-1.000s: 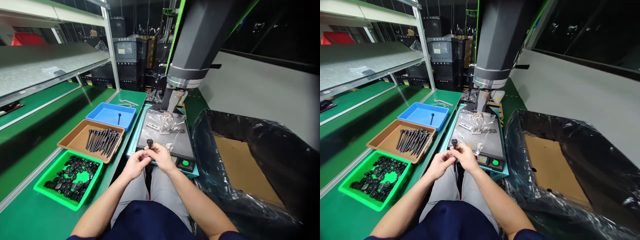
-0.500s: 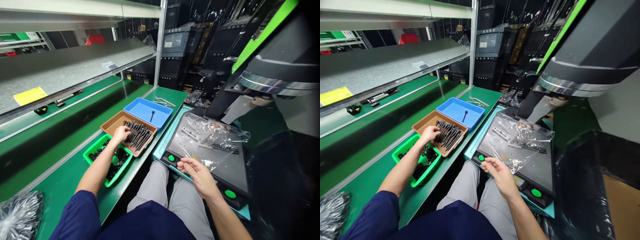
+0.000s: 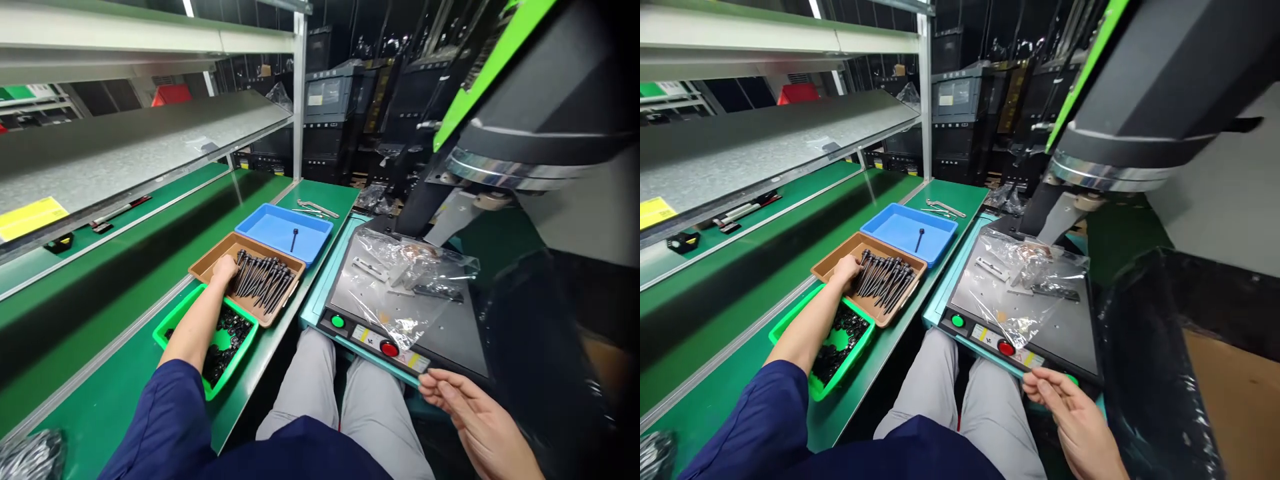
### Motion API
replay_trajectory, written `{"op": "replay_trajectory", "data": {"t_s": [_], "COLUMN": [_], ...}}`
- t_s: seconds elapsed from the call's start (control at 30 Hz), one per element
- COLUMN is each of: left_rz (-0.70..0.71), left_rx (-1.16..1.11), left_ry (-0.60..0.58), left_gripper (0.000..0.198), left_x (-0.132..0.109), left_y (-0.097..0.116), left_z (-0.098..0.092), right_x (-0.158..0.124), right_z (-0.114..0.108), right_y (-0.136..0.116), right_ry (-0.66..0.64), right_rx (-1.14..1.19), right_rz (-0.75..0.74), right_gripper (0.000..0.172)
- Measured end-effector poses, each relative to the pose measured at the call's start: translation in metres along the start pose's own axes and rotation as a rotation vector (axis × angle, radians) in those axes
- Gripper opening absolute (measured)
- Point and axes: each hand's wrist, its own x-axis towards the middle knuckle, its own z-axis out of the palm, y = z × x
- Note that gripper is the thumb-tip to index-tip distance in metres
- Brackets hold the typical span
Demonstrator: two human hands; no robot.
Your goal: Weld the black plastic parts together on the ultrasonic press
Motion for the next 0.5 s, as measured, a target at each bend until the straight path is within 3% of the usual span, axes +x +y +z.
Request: {"op": "replay_trajectory", "data": {"t_s": [0.13,0.17,0.23,0.3,0.37,0.43,0.5], "left_rz": [0.035,0.111,0.290,0.469,0.629,0.745,0.783], "left_rx": [0.049,0.002,-0.162,-0.339,-0.416,-0.368,-0.272], "left_ry": [0.120,0.210,0.253,0.144,-0.046,-0.202,-0.283], "left_gripper": [0.038,0.040,0.040,0.039,0.035,0.029,0.024], "left_x": [-0.010,-0.015,-0.028,-0.049,-0.074,-0.099,-0.117], "left_y": [0.019,0.029,0.053,0.083,0.115,0.145,0.170], "left_z": [-0.008,-0.009,-0.008,-0.003,0.009,0.027,0.047], "right_x": [0.002,0.007,0.025,0.051,0.079,0.104,0.122], "right_z": [-0.019,-0.022,-0.026,-0.028,-0.026,-0.020,-0.011], "right_y": [0.013,0.015,0.018,0.018,0.015,0.012,0.012], "right_ry": [0.147,0.198,0.304,0.391,0.439,0.414,0.322], "right_rx": [0.011,0.019,0.034,0.034,0.023,-0.004,-0.019], "right_rz": [-0.028,-0.045,-0.094,-0.144,-0.194,-0.214,-0.170], "right_gripper": [0.058,0.057,0.055,0.053,0.056,0.063,0.071]}}
